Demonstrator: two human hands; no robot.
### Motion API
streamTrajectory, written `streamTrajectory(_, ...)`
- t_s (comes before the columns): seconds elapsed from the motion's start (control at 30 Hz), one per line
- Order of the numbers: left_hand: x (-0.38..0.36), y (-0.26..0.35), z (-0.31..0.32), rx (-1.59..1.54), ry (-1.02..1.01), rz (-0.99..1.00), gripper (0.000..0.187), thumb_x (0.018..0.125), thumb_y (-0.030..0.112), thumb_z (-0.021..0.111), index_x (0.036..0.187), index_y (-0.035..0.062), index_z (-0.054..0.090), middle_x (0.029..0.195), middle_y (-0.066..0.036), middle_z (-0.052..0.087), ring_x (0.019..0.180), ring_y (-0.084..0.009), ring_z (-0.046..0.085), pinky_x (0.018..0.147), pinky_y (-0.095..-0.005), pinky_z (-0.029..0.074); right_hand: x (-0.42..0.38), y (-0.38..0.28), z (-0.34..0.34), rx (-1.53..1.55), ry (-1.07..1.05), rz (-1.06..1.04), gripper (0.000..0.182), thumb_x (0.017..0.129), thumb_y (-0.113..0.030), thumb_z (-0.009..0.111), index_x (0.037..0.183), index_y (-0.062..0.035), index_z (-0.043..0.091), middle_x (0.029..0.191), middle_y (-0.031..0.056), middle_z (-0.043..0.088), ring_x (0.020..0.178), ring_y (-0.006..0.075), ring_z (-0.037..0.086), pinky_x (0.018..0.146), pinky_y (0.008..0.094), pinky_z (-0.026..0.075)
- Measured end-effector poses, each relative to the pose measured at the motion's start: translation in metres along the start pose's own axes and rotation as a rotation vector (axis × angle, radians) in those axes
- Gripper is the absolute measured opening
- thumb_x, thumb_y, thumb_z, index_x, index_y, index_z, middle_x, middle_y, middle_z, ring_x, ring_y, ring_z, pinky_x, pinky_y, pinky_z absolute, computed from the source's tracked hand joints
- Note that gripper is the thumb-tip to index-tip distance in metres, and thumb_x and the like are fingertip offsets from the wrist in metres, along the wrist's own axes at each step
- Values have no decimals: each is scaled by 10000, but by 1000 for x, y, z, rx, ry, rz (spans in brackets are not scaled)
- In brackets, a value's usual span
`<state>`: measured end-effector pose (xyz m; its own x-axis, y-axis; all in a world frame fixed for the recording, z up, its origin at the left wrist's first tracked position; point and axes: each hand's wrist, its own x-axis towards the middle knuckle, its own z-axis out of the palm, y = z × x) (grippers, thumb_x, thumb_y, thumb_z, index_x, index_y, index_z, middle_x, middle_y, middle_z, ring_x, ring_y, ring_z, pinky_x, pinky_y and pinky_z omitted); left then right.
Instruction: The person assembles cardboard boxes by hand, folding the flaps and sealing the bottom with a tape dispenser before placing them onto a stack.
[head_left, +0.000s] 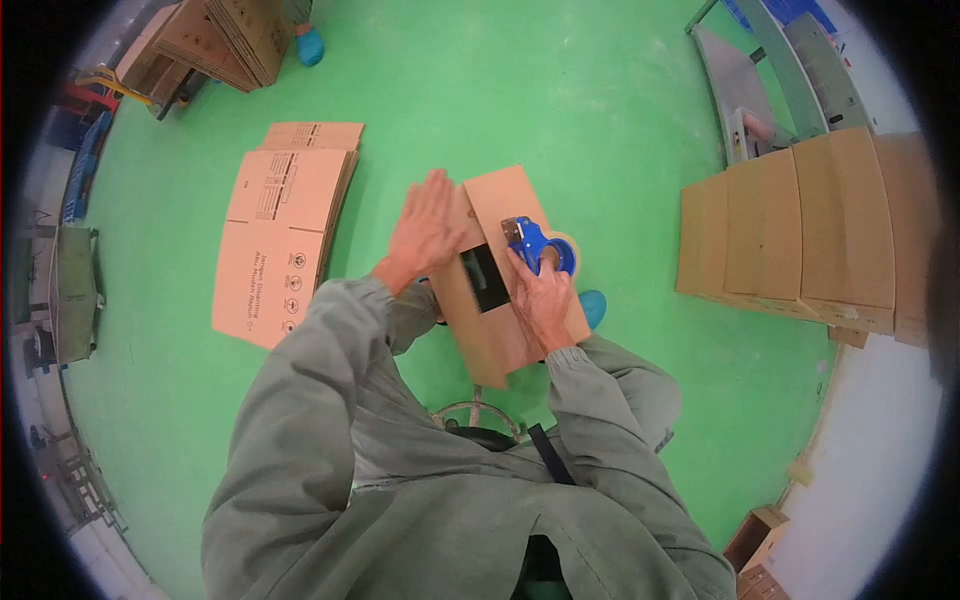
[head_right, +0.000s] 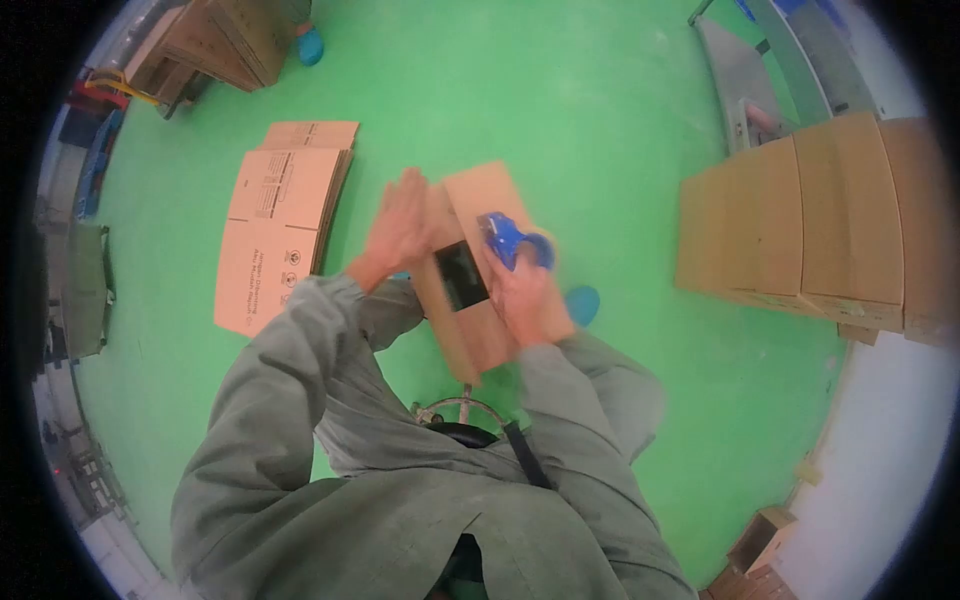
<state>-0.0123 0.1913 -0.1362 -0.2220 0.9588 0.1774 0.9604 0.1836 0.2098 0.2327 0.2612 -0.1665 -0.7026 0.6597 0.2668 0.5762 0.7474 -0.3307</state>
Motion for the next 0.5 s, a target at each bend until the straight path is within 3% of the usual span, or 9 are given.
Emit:
streamTrajectory(0.17,29,30,79,-20,6,60,677,971,409,400,1450,-59,308,1545,-206,267,1462,-309,196,1193,-442,150,10,14,-13,2,51,-55,528,793,-142,674,1296,-289,611,927,160,605,727,313,599,605,389,457)
streamTrajectory(0.23,26,30,75,-20,-8,73,660,975,401,392,1448,-54,317,1545,-196,273,1459,-299,203,1191,-441,160,10,2,-51,215,-108,290,566,782,-162,727,1328,-213,588,1025,173,635,823,310,643,702,374,518)
streamTrajectory(0.27,28,25,70,20,-6,88,645,979,393,385,1446,-48,326,1545,-185,279,1457,-289,210,1189,-439,169,13,-8,-67,210,-129,283,566,782,-162,727,1328,-213,588,1025,173,635,823,310,643,702,374,518)
streamTrajectory(0.37,30,24,71,37,-14,89,631,983,386,379,1448,-37,329,1545,-170,286,1454,-277,217,1186,-438,180,10,-37,-105,763,-56,382,716,734,-138,762,1390,-57,487,1193,192,634,997,250,661,884,341,509)
streamTrajectory(0.5,29,20,75,23,-31,75,634,983,387,375,1455,-31,320,1547,-168,284,1454,-276,214,1185,-434,177,-35,-51,-87,677,-102,216,763,704,-123,729,1415,-79,455,1185,203,635,1003,273,664,876,355,514)
